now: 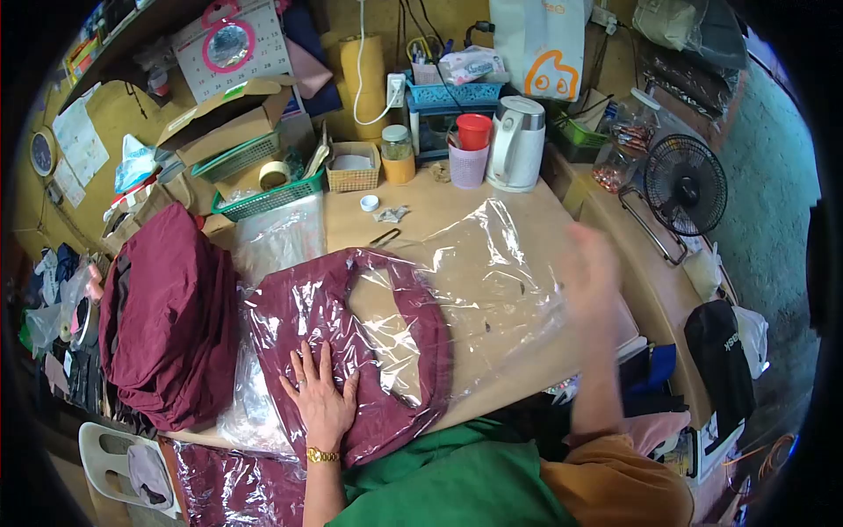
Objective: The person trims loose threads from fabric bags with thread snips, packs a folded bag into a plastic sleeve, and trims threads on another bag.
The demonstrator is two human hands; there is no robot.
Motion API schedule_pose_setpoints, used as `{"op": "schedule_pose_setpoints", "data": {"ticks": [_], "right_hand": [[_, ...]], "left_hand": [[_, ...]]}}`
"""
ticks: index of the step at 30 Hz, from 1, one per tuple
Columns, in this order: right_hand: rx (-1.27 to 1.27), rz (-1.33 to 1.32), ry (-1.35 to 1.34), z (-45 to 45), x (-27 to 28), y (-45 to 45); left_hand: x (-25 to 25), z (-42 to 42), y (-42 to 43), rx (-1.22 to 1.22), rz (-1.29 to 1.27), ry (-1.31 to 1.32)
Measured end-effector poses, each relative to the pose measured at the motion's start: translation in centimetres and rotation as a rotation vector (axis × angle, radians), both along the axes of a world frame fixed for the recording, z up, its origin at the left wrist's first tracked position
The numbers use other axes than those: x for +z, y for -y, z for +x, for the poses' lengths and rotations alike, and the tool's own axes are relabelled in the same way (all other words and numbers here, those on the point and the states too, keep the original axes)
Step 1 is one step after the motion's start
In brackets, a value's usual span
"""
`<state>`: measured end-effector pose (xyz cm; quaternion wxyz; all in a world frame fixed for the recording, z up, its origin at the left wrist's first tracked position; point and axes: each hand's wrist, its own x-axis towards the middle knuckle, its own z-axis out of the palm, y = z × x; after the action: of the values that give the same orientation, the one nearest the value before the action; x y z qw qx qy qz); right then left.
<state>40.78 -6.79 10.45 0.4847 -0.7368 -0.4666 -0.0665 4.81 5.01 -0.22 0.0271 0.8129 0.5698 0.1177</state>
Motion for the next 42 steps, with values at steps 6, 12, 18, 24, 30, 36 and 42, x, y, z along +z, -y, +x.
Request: {"op": "schedule_pose_setpoints", "data": {"ticks": [6,12,18,24,30,36,42], "right_hand": [[0.519,-0.751,0.488,-9.3,-5.5,-2.4],[-0.418,-0.786,0.168,12.1,-8.8,-2.4],[-0.060,-0.553,-0.152,9.6,-5.8,-16.4],[0.041,-0.384,0.021,15.3,-10.1,-21.3],[-0.109,-0.636,-0.239,15.8,-3.7,-5.7],[0.167,-0.675,-0.587,8.7,-7.8,2.5],[-0.561,-0.697,0.363,18.3,-13.5,3.8]], "left_hand": [[0.1,-0.2,0.1,0.006,-0.007,0.003],[0.0,-0.4,0.4,-0.011,-0.005,0.008],[0.1,0.0,0.3,0.004,-0.001,-0.008],[0.7,0.1,0.4,-0.024,-0.035,0.011],[-0.1,-0.1,0.1,-0.024,0.005,0.005],[0.1,0.1,0.2,-0.019,-0.007,-0.009],[-0.2,0.4,0.5,-0.002,0.018,0.004]]}}
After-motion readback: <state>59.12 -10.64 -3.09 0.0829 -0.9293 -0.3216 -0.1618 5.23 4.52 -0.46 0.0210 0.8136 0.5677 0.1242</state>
